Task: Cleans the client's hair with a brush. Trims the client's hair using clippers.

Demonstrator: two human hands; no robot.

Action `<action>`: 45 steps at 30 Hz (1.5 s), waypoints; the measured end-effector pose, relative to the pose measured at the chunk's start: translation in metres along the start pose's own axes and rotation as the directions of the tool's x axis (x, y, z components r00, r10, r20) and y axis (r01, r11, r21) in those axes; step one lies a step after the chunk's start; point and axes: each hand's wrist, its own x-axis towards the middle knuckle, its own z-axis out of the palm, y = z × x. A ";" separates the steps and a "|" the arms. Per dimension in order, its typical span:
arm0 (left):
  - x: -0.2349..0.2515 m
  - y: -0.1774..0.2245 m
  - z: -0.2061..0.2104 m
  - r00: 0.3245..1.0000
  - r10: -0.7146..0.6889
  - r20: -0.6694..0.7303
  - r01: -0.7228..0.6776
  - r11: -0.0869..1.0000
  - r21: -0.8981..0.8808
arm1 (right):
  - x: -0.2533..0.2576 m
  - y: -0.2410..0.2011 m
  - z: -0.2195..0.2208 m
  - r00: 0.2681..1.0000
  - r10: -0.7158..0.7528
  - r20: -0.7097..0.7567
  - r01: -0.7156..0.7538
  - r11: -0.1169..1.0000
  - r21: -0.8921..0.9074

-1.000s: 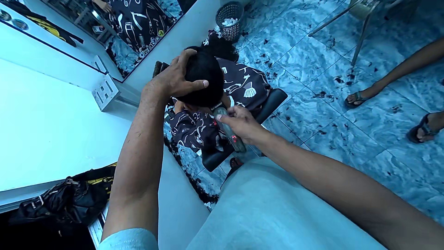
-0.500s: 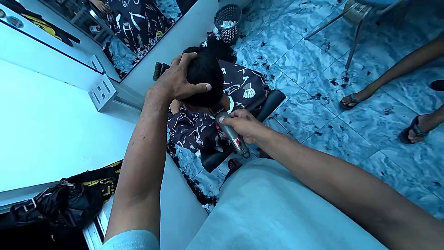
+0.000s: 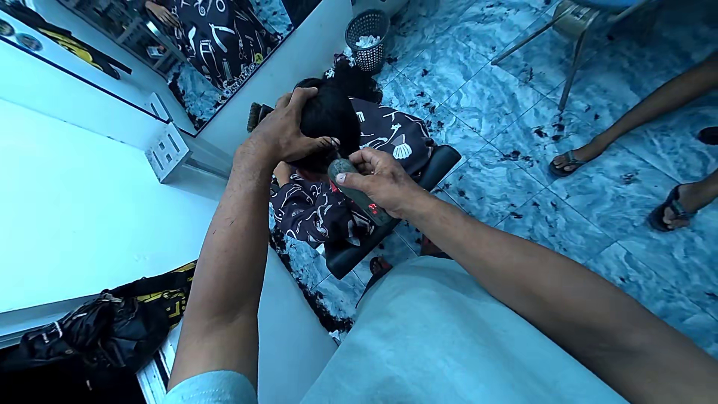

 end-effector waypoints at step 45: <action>-0.041 -0.033 -0.010 0.701 -0.320 -0.637 -0.446 0.500 -0.742 | -0.089 0.039 -0.110 0.829 0.546 0.118 -0.558 0.802 0.212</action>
